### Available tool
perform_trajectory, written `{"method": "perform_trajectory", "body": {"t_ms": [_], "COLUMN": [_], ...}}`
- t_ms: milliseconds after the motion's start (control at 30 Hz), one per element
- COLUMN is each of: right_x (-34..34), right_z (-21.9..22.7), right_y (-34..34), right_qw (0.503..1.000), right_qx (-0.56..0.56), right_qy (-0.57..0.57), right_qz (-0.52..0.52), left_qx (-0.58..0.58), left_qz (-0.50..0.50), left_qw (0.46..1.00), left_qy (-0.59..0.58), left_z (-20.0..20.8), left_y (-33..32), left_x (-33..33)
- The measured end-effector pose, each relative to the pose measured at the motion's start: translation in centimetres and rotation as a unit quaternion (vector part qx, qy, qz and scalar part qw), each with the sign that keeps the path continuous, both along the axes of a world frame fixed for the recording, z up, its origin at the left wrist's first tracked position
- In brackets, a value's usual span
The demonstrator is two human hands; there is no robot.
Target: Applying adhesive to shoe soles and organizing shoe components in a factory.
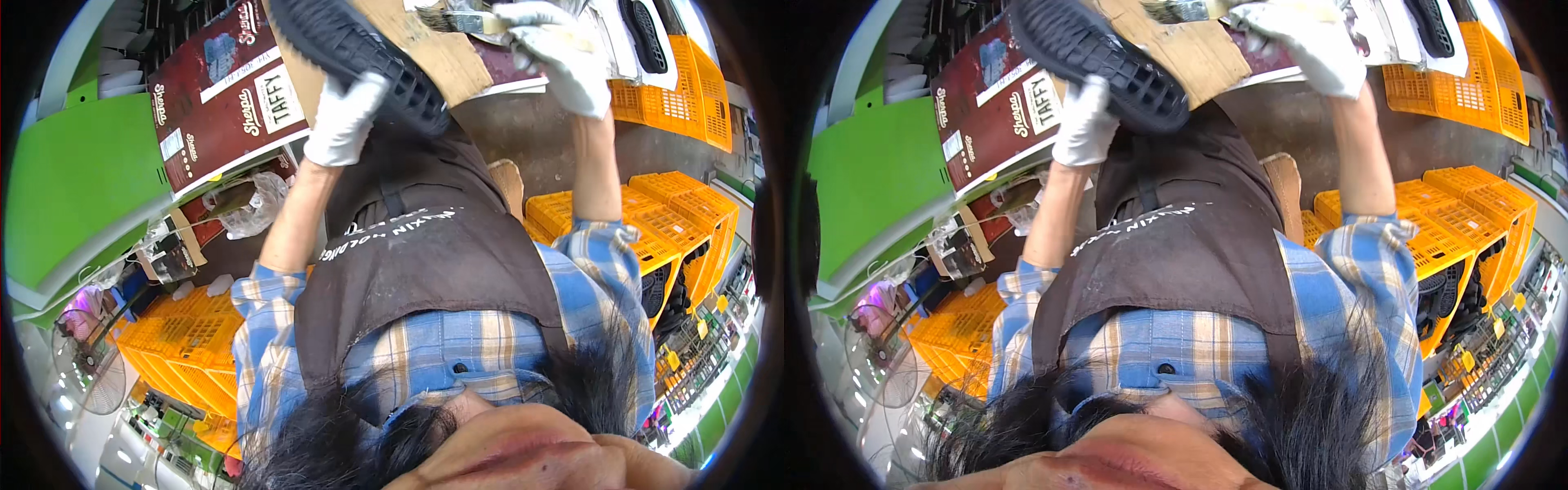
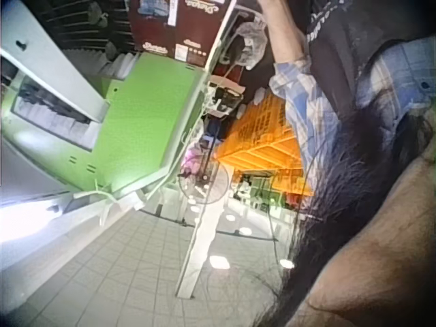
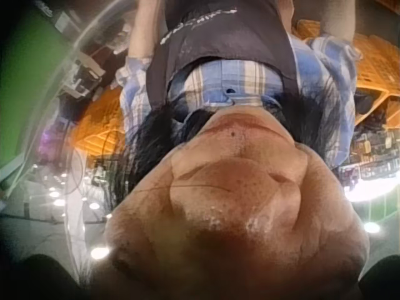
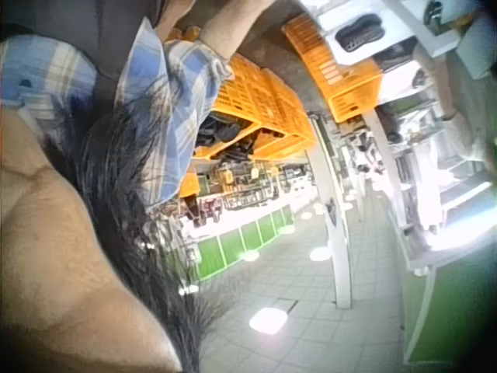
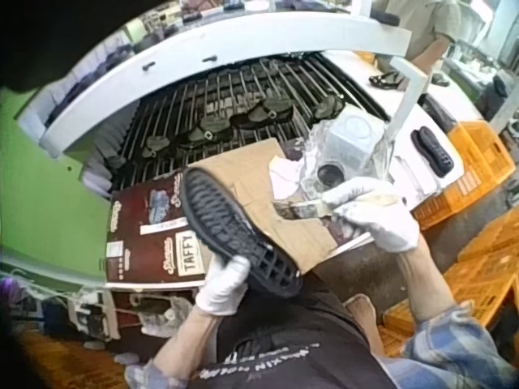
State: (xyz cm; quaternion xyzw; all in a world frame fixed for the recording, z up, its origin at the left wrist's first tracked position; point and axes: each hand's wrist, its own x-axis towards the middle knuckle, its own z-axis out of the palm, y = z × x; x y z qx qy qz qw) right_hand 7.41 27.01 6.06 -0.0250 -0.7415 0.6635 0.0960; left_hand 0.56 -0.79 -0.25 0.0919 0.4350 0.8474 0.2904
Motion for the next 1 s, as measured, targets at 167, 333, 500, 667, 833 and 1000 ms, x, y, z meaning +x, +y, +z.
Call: {"method": "perform_trajectory", "body": {"t_ms": [167,333,500,667,833,1000], "right_x": [1.8,1.8,1.3,1.3,-0.2,-4.1], "right_z": [1.0,-1.0,-0.8,0.5,2.0,1.7], "right_y": [-7.4,-11.3,-14.5,-16.7,-13.8,-8.5], "right_qw": [0.979,0.978,0.984,0.984,0.982,0.979], "right_qx": [-0.181,-0.065,-0.050,-0.108,-0.161,-0.027], "right_qy": [0.035,0.087,0.074,0.067,-0.073,-0.125], "right_qz": [-0.083,-0.178,-0.155,-0.122,0.072,0.161], "left_qx": [-0.003,-0.149,-0.233,-0.346,-0.363,-0.150], "left_qz": [-0.018,0.121,0.152,0.166,0.138,-0.205], "left_qw": [0.996,0.923,0.870,0.711,0.646,0.861], "left_qy": [0.089,0.334,0.408,0.589,0.657,0.440], "left_z": [-1.0,-1.1,-5.2,-5.7,-5.3,-1.9], "left_y": [1.0,3.6,4.4,4.2,3.8,1.5], "left_x": [0.2,0.3,1.0,1.9,2.8,1.6]}}
